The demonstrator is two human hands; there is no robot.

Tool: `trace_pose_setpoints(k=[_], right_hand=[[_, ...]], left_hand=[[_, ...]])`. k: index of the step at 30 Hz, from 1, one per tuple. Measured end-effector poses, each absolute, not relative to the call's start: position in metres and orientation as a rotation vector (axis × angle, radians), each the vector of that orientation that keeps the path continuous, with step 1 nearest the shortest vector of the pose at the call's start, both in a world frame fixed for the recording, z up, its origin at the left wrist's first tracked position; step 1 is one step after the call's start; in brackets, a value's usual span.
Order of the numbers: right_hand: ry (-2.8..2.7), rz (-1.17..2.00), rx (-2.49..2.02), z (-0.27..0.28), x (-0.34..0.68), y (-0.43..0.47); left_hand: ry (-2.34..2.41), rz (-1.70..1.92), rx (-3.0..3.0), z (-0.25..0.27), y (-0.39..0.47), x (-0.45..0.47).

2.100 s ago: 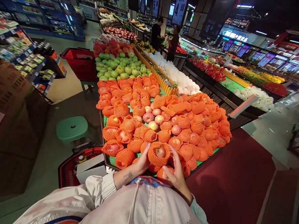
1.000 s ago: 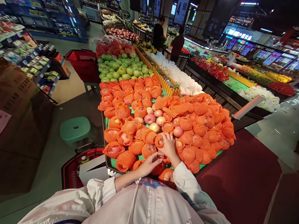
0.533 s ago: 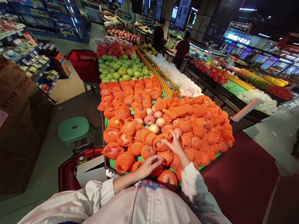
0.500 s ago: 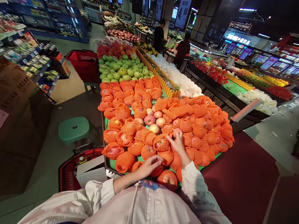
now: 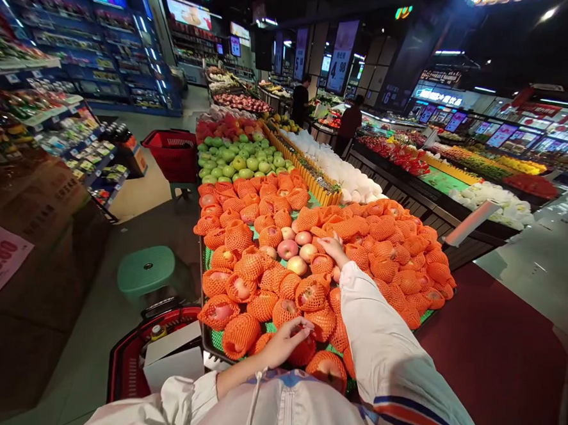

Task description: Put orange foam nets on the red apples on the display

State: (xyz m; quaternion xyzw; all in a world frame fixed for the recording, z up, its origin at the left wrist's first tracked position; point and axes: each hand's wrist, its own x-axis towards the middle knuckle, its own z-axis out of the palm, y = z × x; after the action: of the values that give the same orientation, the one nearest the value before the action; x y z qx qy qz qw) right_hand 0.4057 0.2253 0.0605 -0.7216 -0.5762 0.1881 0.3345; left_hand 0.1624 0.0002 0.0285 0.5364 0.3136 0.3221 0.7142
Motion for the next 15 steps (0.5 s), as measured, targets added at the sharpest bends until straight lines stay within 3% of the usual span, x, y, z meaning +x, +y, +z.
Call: trace_pose_setpoints(k=[10,15], right_hand=[[-1.555,0.238,-1.924,0.064,0.421,0.209],[-1.733,0.257,-1.926,0.079,0.442,0.176]], left_hand=[[0.778,0.723,1.195,0.017,0.003,0.161],[0.726,0.68,1.233,0.006,0.0,0.169]])
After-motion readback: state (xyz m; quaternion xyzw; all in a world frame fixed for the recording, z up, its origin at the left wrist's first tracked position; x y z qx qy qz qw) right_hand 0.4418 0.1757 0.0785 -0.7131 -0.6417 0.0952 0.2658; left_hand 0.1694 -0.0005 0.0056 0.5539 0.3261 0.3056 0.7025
